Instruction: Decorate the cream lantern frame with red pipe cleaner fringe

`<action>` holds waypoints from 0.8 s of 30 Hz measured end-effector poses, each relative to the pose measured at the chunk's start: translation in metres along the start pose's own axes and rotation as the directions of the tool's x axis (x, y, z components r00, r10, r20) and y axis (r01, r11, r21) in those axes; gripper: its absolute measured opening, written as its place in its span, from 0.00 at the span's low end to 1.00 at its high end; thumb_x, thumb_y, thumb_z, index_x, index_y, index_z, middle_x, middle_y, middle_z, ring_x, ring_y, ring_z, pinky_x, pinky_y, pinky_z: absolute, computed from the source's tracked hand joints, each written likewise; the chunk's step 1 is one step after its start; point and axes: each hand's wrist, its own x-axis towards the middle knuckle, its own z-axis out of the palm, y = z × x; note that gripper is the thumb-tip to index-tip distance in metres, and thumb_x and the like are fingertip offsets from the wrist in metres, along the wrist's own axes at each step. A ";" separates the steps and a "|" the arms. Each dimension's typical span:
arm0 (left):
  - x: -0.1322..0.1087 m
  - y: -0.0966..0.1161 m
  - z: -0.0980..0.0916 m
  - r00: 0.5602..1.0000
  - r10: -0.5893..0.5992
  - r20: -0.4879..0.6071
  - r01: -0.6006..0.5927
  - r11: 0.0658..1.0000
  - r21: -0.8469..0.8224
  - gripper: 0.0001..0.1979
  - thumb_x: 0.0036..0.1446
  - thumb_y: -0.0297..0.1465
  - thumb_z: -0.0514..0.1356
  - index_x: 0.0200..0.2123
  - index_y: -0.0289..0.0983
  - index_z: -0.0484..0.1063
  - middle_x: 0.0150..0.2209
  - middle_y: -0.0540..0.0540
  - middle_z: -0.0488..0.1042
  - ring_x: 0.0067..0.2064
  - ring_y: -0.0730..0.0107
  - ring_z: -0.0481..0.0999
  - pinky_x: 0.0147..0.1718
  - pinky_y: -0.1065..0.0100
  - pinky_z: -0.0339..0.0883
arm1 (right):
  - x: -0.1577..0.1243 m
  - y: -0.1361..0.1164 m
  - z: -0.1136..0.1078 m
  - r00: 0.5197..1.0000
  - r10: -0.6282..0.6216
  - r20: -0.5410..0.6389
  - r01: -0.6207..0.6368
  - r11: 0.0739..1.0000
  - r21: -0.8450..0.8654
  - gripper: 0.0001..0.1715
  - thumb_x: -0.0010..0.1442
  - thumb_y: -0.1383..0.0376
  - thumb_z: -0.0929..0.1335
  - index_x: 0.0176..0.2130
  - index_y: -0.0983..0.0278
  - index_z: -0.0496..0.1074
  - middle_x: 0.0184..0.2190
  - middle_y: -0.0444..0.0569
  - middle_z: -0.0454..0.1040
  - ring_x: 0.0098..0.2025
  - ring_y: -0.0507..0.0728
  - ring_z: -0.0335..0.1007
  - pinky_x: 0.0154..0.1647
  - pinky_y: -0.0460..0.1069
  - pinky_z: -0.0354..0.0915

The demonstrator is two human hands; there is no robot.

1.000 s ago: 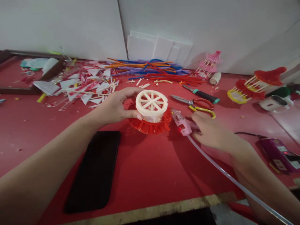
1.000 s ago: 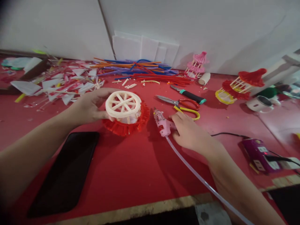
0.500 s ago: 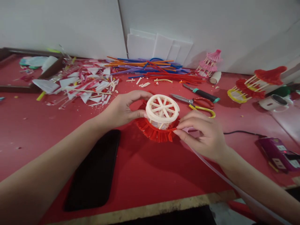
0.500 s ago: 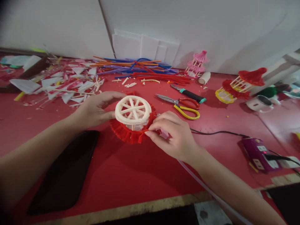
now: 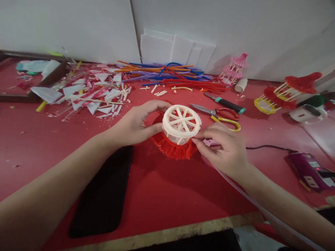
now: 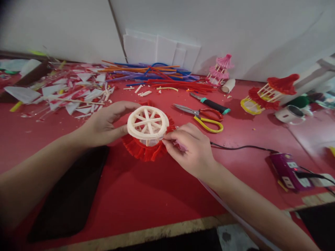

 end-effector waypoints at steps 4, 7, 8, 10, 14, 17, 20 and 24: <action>-0.004 0.004 -0.004 0.998 0.011 0.056 -0.007 0.998 -0.062 0.26 0.63 0.42 0.61 0.63 0.44 0.64 0.62 0.40 0.70 0.62 0.50 0.72 0.63 0.51 0.68 | -0.002 0.004 0.002 0.987 -0.160 -0.028 0.159 0.986 -0.059 0.07 0.62 0.72 0.69 0.38 0.60 0.76 0.30 0.46 0.79 0.31 0.54 0.74 0.35 0.52 0.71; -0.010 0.000 0.002 0.998 0.058 -0.003 -0.059 0.995 -0.087 0.30 0.61 0.41 0.62 0.65 0.47 0.60 0.65 0.40 0.64 0.67 0.47 0.64 0.69 0.44 0.58 | -0.005 0.009 0.002 0.964 -0.266 -0.003 0.264 0.960 -0.097 0.11 0.61 0.73 0.69 0.42 0.60 0.76 0.33 0.47 0.79 0.33 0.55 0.74 0.38 0.54 0.71; -0.013 -0.002 0.006 0.993 0.087 -0.084 -0.093 0.993 -0.071 0.32 0.59 0.42 0.64 0.64 0.48 0.60 0.65 0.41 0.63 0.69 0.46 0.61 0.71 0.42 0.52 | -0.005 0.010 0.001 0.957 -0.290 0.007 0.289 0.951 -0.112 0.12 0.60 0.74 0.69 0.43 0.61 0.75 0.34 0.48 0.79 0.34 0.56 0.74 0.38 0.54 0.71; -0.018 -0.004 0.016 0.938 0.143 -0.317 -0.166 0.985 -0.048 0.33 0.56 0.46 0.65 0.62 0.50 0.60 0.65 0.43 0.59 0.71 0.45 0.55 0.72 0.40 0.45 | -0.007 0.012 0.000 0.948 -0.318 0.020 0.318 0.939 -0.135 0.15 0.58 0.74 0.70 0.45 0.62 0.75 0.35 0.50 0.79 0.35 0.57 0.73 0.38 0.55 0.71; -0.026 0.011 0.032 0.946 0.093 -0.311 -0.076 0.995 0.065 0.33 0.59 0.47 0.62 0.62 0.49 0.51 0.62 0.41 0.58 0.69 0.44 0.58 0.69 0.34 0.51 | -0.008 0.013 -0.001 0.941 -0.336 0.031 0.337 0.930 -0.150 0.16 0.58 0.72 0.69 0.47 0.63 0.75 0.36 0.52 0.78 0.35 0.58 0.71 0.38 0.56 0.71; -0.027 0.032 0.038 0.956 0.066 -0.287 -0.002 0.976 0.219 0.40 0.54 0.45 0.68 0.62 0.46 0.49 0.62 0.38 0.56 0.67 0.40 0.62 0.67 0.34 0.59 | -0.008 0.013 -0.002 0.934 -0.355 0.043 0.357 0.920 -0.160 0.17 0.58 0.72 0.68 0.47 0.64 0.75 0.36 0.53 0.78 0.36 0.59 0.71 0.38 0.56 0.72; -0.025 0.052 0.041 0.967 -0.051 -0.251 0.126 0.947 0.296 0.38 0.56 0.43 0.66 0.63 0.43 0.50 0.62 0.36 0.55 0.66 0.39 0.65 0.63 0.43 0.70 | -0.008 0.013 -0.003 0.933 -0.358 0.049 0.361 0.918 -0.167 0.17 0.57 0.72 0.69 0.48 0.65 0.75 0.36 0.53 0.78 0.37 0.59 0.71 0.38 0.56 0.72; -0.025 0.064 0.048 0.957 -0.060 -0.285 0.157 0.931 0.331 0.40 0.52 0.37 0.66 0.62 0.41 0.49 0.60 0.34 0.56 0.63 0.42 0.69 0.59 0.47 0.76 | -0.009 0.014 -0.003 0.924 -0.381 0.030 0.380 0.910 -0.168 0.17 0.57 0.73 0.69 0.47 0.67 0.76 0.36 0.54 0.77 0.37 0.59 0.71 0.38 0.56 0.73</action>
